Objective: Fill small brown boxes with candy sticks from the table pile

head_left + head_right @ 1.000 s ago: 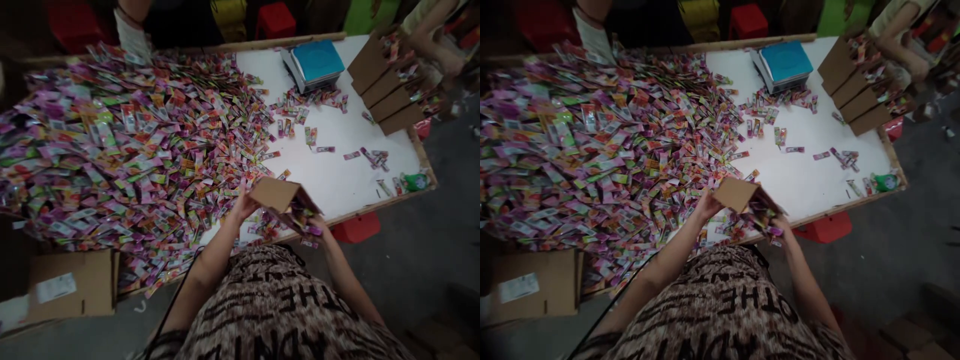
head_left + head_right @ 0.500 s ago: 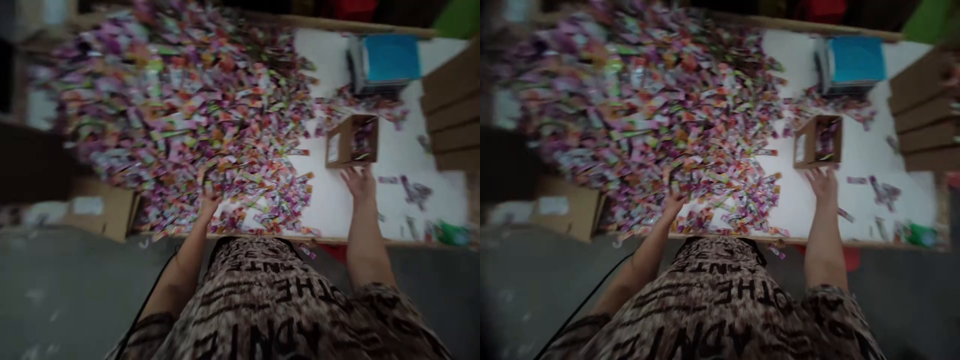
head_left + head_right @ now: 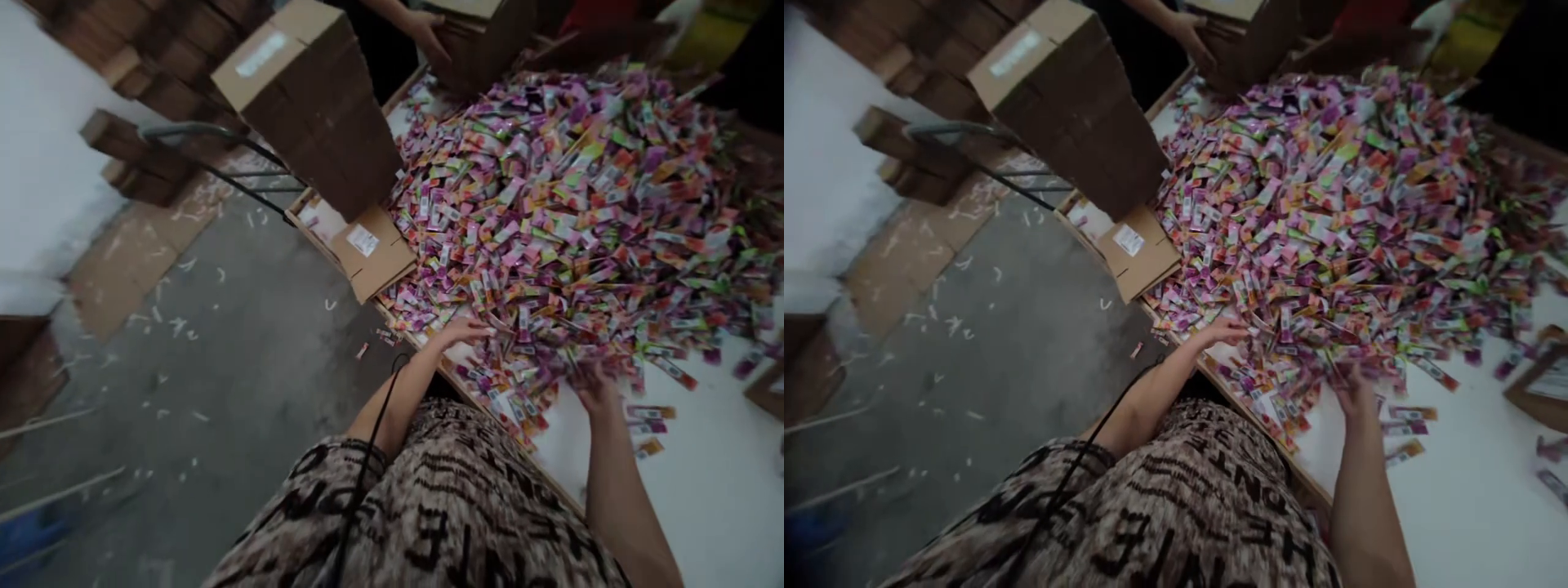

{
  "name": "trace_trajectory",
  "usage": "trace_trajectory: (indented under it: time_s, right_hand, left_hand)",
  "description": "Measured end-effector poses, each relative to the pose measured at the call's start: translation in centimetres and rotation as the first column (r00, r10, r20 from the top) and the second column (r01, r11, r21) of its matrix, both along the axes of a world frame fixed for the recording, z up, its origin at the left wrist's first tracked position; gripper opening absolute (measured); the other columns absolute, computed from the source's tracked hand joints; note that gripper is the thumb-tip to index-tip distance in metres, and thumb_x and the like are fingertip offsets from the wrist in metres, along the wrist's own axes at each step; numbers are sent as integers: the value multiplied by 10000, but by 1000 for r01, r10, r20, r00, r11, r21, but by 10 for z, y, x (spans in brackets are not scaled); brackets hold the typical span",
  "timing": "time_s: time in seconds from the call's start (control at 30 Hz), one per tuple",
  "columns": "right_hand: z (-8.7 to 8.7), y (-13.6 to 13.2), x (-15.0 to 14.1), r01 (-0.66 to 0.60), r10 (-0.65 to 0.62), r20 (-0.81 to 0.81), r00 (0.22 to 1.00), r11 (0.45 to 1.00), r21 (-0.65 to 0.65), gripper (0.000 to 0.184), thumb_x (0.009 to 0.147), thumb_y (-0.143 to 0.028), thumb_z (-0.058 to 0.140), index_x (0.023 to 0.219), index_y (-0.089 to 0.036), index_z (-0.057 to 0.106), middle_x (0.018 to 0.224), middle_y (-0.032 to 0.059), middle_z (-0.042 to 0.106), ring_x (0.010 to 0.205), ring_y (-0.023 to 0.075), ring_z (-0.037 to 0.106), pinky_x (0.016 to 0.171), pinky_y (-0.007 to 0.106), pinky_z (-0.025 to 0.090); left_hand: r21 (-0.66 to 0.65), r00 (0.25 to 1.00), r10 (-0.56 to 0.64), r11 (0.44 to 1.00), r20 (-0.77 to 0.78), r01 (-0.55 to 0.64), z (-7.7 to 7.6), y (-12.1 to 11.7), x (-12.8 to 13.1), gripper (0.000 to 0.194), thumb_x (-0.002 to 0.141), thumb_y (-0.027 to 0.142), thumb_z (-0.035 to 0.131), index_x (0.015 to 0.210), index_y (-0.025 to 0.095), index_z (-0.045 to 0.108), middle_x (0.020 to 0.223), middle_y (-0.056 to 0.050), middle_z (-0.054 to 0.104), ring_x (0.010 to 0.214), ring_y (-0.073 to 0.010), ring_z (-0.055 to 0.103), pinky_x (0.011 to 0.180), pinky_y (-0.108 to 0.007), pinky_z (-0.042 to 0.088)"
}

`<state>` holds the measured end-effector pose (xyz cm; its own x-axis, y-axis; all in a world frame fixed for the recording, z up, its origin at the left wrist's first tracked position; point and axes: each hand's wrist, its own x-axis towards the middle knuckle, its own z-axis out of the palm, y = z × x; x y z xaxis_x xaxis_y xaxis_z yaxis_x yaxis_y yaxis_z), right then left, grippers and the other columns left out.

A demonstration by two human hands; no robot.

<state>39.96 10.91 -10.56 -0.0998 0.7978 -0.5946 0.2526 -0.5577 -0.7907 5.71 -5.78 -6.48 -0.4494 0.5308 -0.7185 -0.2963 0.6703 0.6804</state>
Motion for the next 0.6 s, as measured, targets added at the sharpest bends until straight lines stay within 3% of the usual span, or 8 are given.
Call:
trace_trajectory:
  time_s: [0.07,0.13,0.2,0.23,0.33,0.43,0.53,0.6]
  right_hand:
    - [8,31,-20,131,-131,-76,988,991,-5,384,630,-544,763,817,-263,579,875,38,650,819,244,694,784,527,620]
    - [20,43,-35,244,-242,-28,970,963,116,451,554,-434,822,911,-260,610,902,9,643,790,200,667,809,497,616]
    - [33,32,-47,245,-282,119,952,935,258,526,498,-377,833,966,-233,643,860,-9,637,727,175,628,785,464,612]
    - [38,18,-53,186,-248,199,948,939,288,528,495,-383,825,967,-210,664,829,-7,643,705,172,616,769,450,609]
    - [43,-44,-74,-85,3,387,922,978,193,450,544,-427,787,903,-162,720,739,19,678,673,191,625,722,415,599]
    - [39,-104,-101,-338,280,477,833,940,37,331,632,-389,745,874,-162,751,726,37,715,693,207,659,740,396,595]
    - [30,-146,-138,-582,550,448,705,809,-77,273,712,-267,713,964,-186,778,797,29,754,764,196,688,820,366,587]
    - [22,-167,-176,-777,751,361,552,621,-102,323,751,-179,700,1064,-189,780,900,48,776,833,200,703,880,362,574]
  left_hand:
    - [-13,991,33,999,-131,-35,6,-19,-46,340,767,302,789,1070,149,775,1055,-145,755,1169,-349,640,1026,-459,496]
    - [-41,941,107,991,-321,-127,12,-48,-105,402,909,275,592,1273,141,700,1344,-197,652,1402,-363,465,1166,-503,354]
    - [-121,833,81,977,-547,-174,13,-74,-162,524,937,226,516,1446,113,566,1559,-237,456,1523,-374,286,1222,-538,234]
    - [-195,766,-13,970,-643,-148,11,-84,-187,581,929,225,533,1494,92,507,1613,-260,366,1546,-391,225,1225,-560,206]
    - [-447,608,-383,893,-695,52,-4,-95,-234,752,915,316,619,1567,31,378,1640,-357,208,1534,-490,186,1184,-647,195]
    - [-604,499,-624,764,-602,226,-16,-93,-246,984,862,422,724,1604,-20,253,1602,-450,141,1489,-590,194,1127,-708,219]
    - [-659,380,-742,668,-553,345,-19,-93,-252,1078,851,424,761,1611,-58,166,1577,-491,114,1475,-613,182,1110,-707,237]
    - [-668,343,-775,632,-531,394,-20,-96,-261,1034,885,418,736,1619,-36,167,1574,-479,163,1468,-577,245,1120,-660,263]
